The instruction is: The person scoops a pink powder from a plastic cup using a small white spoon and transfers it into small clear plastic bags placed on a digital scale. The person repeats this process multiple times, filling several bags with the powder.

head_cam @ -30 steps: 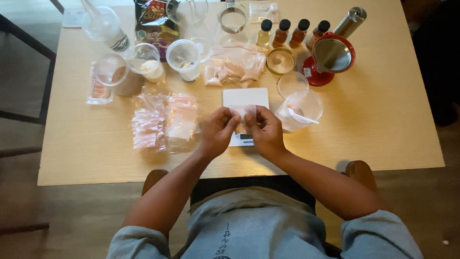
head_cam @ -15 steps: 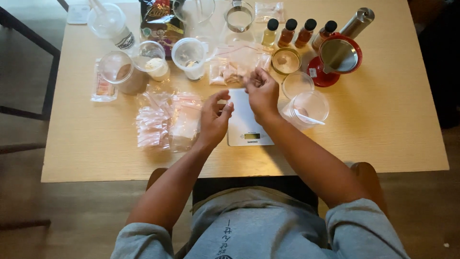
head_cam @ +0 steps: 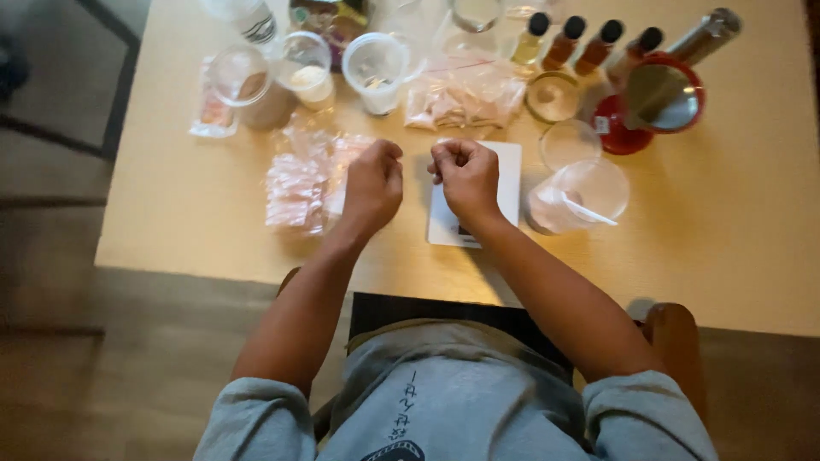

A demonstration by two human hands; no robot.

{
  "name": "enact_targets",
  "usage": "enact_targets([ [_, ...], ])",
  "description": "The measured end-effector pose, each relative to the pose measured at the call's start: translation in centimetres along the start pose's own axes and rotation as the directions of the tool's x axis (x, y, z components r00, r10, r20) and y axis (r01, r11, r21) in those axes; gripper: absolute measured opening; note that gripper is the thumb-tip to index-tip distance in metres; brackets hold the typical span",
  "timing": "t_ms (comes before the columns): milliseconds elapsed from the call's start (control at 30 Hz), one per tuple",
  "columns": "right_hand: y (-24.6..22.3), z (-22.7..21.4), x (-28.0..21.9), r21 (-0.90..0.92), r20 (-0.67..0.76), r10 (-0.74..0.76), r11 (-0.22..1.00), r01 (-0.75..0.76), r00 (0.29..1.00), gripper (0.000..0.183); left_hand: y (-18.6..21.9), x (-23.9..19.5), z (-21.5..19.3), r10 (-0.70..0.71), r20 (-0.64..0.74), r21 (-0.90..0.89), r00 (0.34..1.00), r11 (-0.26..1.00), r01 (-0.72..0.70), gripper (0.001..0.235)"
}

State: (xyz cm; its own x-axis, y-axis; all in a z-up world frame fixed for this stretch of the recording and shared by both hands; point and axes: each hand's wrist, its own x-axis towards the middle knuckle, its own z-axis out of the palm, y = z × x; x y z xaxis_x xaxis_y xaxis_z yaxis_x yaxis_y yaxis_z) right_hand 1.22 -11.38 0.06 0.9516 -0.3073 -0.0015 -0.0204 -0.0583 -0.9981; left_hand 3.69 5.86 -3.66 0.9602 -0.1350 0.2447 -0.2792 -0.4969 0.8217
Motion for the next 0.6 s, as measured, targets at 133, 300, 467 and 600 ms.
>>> enact_targets([
  [133,1.4,2.1,0.5,-0.110,0.188,-0.120,0.984,0.142,0.975,0.020,0.4,-0.9,-4.0,-0.050,0.010,0.258,0.999,0.965,0.046,0.026],
  [300,2.1,5.4,0.7,-0.405,0.468,-0.214,0.810,0.423,0.857,0.032,-1.3,-3.1,-4.8,-0.068,-0.055,0.377,0.996,0.922,0.084,0.057],
  [467,3.3,7.4,1.1,-0.562,0.546,-0.166,0.655,0.505,0.821,0.040,-3.2,-3.2,-3.8,-0.098,-0.029,0.375,0.995,0.921,0.102,0.056],
  [600,3.3,7.7,1.0,-0.605,0.524,-0.139,0.634,0.482,0.841,0.025,-3.8,-3.0,-3.5,-0.165,0.026,0.376,0.986,0.915,0.143,0.048],
])
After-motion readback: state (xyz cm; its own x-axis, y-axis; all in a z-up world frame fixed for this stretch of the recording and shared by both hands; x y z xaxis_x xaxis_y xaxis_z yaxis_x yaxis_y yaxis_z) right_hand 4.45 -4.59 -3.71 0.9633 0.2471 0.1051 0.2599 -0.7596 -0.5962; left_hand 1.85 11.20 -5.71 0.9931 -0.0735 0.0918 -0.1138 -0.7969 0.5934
